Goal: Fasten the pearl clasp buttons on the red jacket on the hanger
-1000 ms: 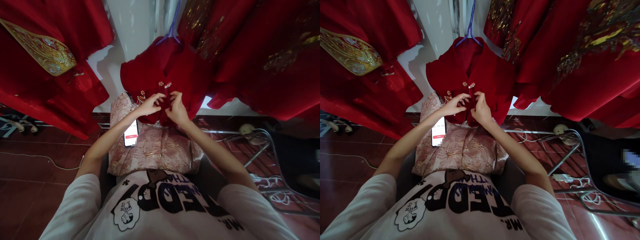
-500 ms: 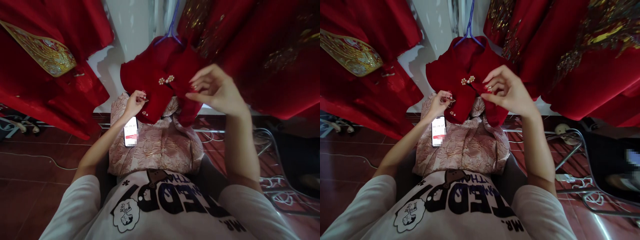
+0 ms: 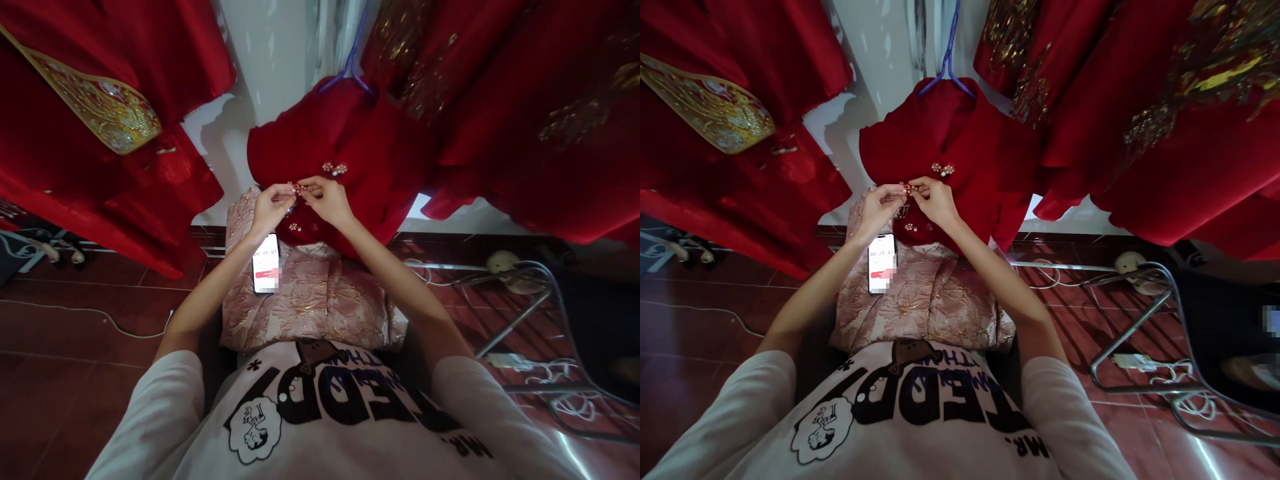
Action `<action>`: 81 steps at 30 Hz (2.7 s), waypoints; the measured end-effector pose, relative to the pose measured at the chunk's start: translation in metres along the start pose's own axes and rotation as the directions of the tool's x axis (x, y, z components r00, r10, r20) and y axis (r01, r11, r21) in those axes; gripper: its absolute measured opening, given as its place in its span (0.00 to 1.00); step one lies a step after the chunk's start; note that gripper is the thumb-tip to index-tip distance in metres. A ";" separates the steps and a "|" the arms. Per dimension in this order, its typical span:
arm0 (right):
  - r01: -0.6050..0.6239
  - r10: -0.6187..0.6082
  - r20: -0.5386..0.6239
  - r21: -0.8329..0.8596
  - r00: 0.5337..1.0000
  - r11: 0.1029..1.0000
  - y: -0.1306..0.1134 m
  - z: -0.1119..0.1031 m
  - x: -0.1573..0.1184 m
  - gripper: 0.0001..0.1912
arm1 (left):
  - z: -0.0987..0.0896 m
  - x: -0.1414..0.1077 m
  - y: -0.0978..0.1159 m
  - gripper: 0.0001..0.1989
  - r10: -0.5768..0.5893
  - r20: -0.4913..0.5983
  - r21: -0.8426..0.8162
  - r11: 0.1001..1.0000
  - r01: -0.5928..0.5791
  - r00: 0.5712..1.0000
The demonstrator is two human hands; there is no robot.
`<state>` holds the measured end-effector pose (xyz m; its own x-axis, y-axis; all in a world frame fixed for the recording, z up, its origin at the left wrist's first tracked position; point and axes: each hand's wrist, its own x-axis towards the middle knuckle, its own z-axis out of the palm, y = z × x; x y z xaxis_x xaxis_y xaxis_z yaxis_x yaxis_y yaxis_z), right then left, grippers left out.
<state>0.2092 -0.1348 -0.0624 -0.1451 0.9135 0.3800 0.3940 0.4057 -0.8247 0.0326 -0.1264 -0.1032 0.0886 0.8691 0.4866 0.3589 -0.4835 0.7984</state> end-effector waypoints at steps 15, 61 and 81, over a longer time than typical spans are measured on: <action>0.090 -0.099 -0.069 -0.118 0.993 0.989 0.005 0.006 -0.003 0.12 | 0.001 0.004 0.014 0.10 0.041 -0.084 0.061 0.997 -0.036 0.996; -0.058 0.115 0.334 -0.178 0.935 0.982 0.043 -0.017 -0.049 0.14 | 0.000 -0.039 -0.013 0.03 -0.070 0.385 0.339 0.938 -0.071 0.920; 0.031 -0.013 0.203 -0.081 0.979 0.996 0.047 0.010 -0.058 0.04 | 0.010 -0.036 -0.017 0.05 -0.255 0.268 0.123 0.965 0.230 0.929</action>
<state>0.2273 -0.1684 -0.1271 -0.3319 0.8950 0.2980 0.4621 0.4297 -0.7758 0.0326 -0.1488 -0.1378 0.2401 0.9586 0.1529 0.4808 -0.2543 0.8391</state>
